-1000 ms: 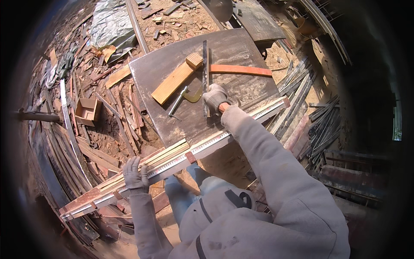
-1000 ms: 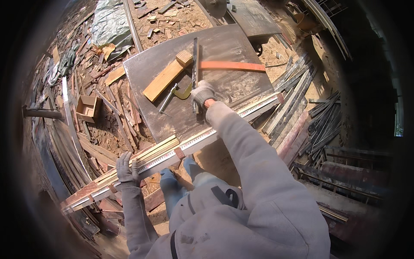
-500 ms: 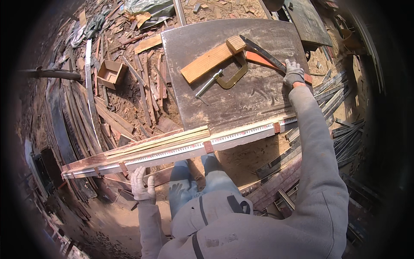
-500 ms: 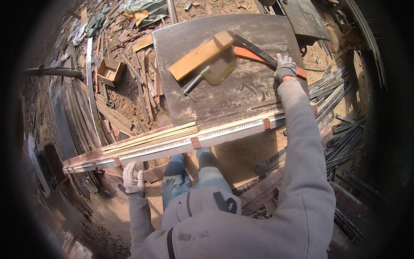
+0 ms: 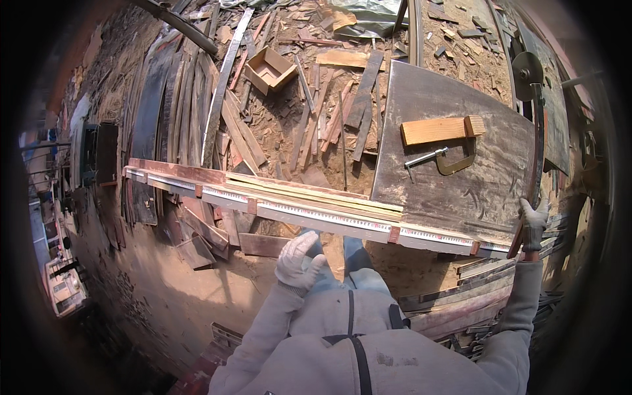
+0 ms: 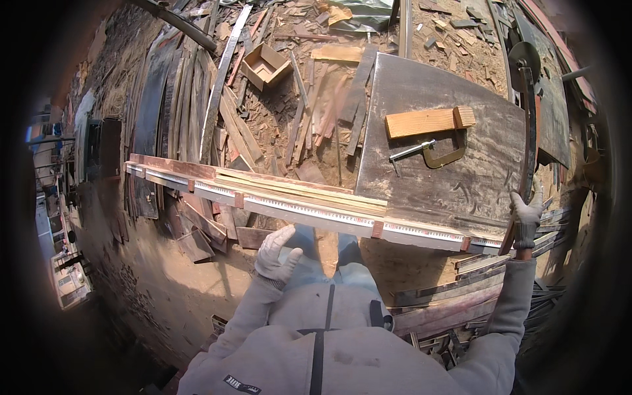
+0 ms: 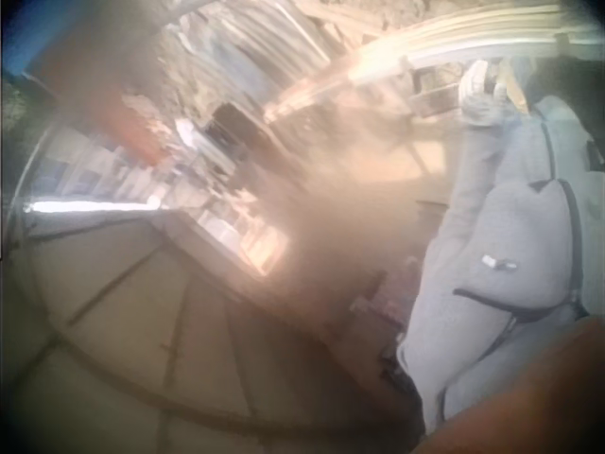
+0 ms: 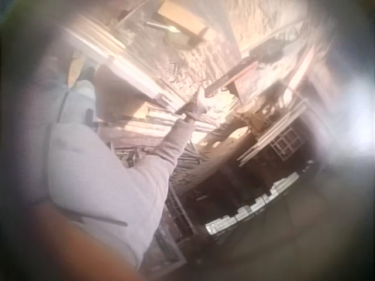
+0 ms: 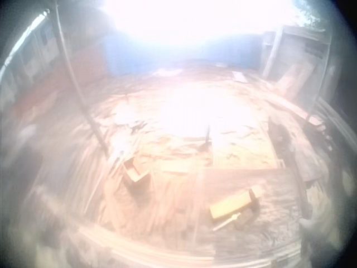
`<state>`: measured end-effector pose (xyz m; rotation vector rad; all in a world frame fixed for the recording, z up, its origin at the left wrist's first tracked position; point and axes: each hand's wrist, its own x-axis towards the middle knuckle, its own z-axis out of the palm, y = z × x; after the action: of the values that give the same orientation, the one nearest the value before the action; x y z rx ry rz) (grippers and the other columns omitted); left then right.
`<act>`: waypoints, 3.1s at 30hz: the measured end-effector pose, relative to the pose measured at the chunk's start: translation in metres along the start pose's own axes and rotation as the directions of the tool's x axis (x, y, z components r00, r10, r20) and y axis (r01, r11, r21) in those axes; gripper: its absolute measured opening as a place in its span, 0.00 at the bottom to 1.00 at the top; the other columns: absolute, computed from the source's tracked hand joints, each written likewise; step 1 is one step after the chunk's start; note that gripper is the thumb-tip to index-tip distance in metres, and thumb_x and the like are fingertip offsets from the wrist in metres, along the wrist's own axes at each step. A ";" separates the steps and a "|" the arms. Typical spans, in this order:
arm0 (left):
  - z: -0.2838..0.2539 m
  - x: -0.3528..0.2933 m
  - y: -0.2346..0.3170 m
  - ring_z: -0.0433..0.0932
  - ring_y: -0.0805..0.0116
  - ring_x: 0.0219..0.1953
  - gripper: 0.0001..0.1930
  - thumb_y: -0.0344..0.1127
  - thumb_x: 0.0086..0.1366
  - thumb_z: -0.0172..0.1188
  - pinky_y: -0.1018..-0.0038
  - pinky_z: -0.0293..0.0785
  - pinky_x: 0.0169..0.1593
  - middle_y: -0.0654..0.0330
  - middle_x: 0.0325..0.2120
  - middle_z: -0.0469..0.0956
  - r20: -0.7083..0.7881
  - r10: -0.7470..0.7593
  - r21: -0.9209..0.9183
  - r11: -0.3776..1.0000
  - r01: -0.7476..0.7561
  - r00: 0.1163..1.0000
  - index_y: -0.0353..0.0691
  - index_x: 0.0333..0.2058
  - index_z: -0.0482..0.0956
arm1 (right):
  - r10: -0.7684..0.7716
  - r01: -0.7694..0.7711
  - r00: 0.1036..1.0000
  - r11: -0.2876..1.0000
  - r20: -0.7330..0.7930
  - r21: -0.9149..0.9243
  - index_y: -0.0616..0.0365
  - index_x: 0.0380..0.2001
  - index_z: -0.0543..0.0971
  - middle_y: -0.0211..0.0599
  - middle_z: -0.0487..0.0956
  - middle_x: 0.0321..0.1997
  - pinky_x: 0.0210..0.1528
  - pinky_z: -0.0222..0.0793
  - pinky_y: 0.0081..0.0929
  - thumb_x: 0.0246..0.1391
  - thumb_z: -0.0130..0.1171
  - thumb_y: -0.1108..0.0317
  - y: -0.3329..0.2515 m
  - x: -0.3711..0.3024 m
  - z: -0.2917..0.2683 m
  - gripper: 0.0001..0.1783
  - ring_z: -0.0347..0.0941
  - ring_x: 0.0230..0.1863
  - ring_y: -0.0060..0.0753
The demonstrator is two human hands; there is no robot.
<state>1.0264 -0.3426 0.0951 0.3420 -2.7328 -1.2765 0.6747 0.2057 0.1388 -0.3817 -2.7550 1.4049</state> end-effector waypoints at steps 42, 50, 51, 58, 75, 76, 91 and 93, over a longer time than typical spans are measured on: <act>0.143 -0.159 -0.838 0.74 0.72 0.14 0.13 0.31 0.62 0.67 0.73 0.68 0.13 0.59 0.22 0.78 0.354 -0.778 -0.694 0.153 0.703 0.519 0.36 0.44 0.78 | -0.118 0.463 0.857 0.603 0.502 -0.650 0.66 0.44 0.84 0.66 0.84 0.36 0.42 0.78 0.52 0.54 0.64 0.33 0.374 -0.335 1.108 0.40 0.84 0.40 0.65; 0.287 -0.032 -0.964 0.86 0.47 0.41 0.24 0.46 0.58 0.67 0.56 0.81 0.47 0.42 0.38 0.85 -0.221 -0.727 -0.285 0.686 0.670 0.650 0.32 0.46 0.81 | -0.097 0.326 0.924 0.702 0.369 -0.633 0.71 0.49 0.80 0.58 0.85 0.48 0.55 0.77 0.44 0.49 0.70 0.35 0.422 -0.247 1.191 0.44 0.83 0.54 0.49; 0.303 -0.012 -0.968 0.86 0.43 0.45 0.27 0.48 0.58 0.66 0.54 0.80 0.49 0.39 0.40 0.85 -0.207 -0.772 -0.233 0.635 0.736 0.601 0.32 0.48 0.80 | -0.022 0.448 0.729 0.771 0.684 -0.453 0.71 0.46 0.82 0.50 0.87 0.35 0.47 0.79 0.44 0.52 0.71 0.45 0.421 -0.231 1.180 0.35 0.85 0.45 0.47; 0.365 0.081 -0.966 0.82 0.37 0.51 0.40 0.49 0.61 0.67 0.50 0.78 0.53 0.36 0.52 0.80 -0.257 -0.729 -0.109 0.674 0.731 0.634 0.35 0.66 0.63 | -0.052 -0.144 0.781 0.955 0.623 0.260 0.54 0.36 0.74 0.36 0.81 0.30 0.27 0.80 0.30 0.72 0.55 0.48 0.461 -0.223 1.018 0.19 0.82 0.27 0.31; 0.439 0.072 -0.930 0.85 0.55 0.39 0.19 0.48 0.68 0.67 0.55 0.86 0.45 0.57 0.28 0.80 0.529 -0.265 -0.765 0.262 0.588 0.806 0.39 0.43 0.75 | -0.163 0.224 0.909 0.967 0.383 -0.120 0.59 0.55 0.74 0.53 0.82 0.32 0.44 0.76 0.49 0.73 0.49 0.42 0.484 -0.339 0.996 0.29 0.82 0.39 0.57; 0.443 0.054 -0.915 0.85 0.56 0.38 0.21 0.52 0.68 0.68 0.55 0.86 0.43 0.58 0.29 0.80 0.576 -0.168 -0.802 0.075 0.593 0.800 0.40 0.42 0.75 | -0.239 0.346 0.890 0.909 0.389 -0.233 0.58 0.62 0.71 0.54 0.82 0.33 0.44 0.77 0.49 0.73 0.45 0.39 0.480 -0.350 0.996 0.33 0.82 0.39 0.57; 0.407 -0.044 -0.901 0.83 0.59 0.43 0.16 0.36 0.72 0.62 0.64 0.85 0.43 0.51 0.43 0.83 0.596 -0.135 -0.777 -0.344 0.527 0.792 0.33 0.52 0.77 | -0.230 0.253 0.965 0.702 0.125 -0.666 0.71 0.66 0.68 0.67 0.76 0.61 0.63 0.73 0.48 0.47 0.67 0.25 0.475 -0.128 1.014 0.61 0.75 0.62 0.61; 0.407 -0.041 -0.895 0.82 0.66 0.34 0.10 0.37 0.72 0.63 0.72 0.81 0.34 0.58 0.35 0.81 0.572 -0.248 -0.816 -0.269 0.512 0.782 0.36 0.45 0.79 | -0.245 0.287 0.957 0.755 0.153 -0.589 0.72 0.62 0.70 0.66 0.78 0.59 0.62 0.73 0.48 0.44 0.69 0.25 0.466 -0.112 1.043 0.61 0.77 0.60 0.61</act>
<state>1.1299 -0.5864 -0.8523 0.9288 -0.6719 -3.1412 0.7405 -0.3853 -0.8426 0.0685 -3.0943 0.4435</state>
